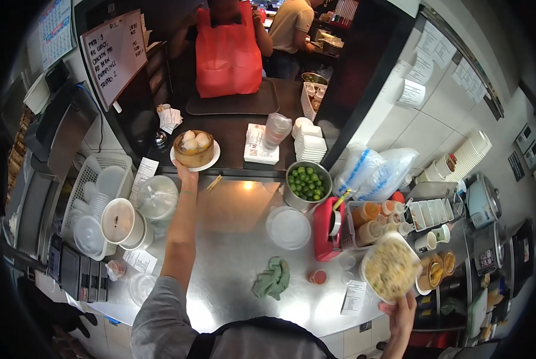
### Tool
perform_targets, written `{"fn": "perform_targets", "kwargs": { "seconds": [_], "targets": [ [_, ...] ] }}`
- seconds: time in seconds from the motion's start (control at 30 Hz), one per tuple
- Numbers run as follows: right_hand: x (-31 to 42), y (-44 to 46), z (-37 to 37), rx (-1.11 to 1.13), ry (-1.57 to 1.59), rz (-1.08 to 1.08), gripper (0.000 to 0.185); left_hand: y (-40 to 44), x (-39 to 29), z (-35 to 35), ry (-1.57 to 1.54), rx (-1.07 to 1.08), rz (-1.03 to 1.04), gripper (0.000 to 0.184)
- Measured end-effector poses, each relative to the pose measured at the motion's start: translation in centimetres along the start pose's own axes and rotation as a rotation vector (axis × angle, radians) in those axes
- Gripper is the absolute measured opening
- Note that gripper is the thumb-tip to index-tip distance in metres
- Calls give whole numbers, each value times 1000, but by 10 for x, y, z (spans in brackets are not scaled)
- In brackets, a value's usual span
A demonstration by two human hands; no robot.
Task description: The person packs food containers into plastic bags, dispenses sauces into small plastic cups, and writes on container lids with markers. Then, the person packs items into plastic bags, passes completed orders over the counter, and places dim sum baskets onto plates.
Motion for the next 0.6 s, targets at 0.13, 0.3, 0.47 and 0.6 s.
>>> {"fn": "perform_targets", "kwargs": {
  "seconds": [0.13,0.3,0.47,0.6],
  "targets": [
    [13,45,173,381,63,13,40,-21,-15,-15,303,-354,259,52],
    [19,83,390,783,161,66,38,-53,-31,-16,736,-674,340,44],
    [-3,136,575,883,273,70,34,-34,-13,-32,407,-457,286,44],
    [-41,191,663,708,242,124,33,-68,-24,-6,356,-398,219,54]
  ]
}}
Point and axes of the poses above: each hand's wrist, its own y-axis towards the middle knuckle, its own z-axis out of the palm, x = y × z, the point moved 9 cm from there along y, towards the middle knuckle, and after that the axes turned 2 degrees about -z, right-handed, at the moved point
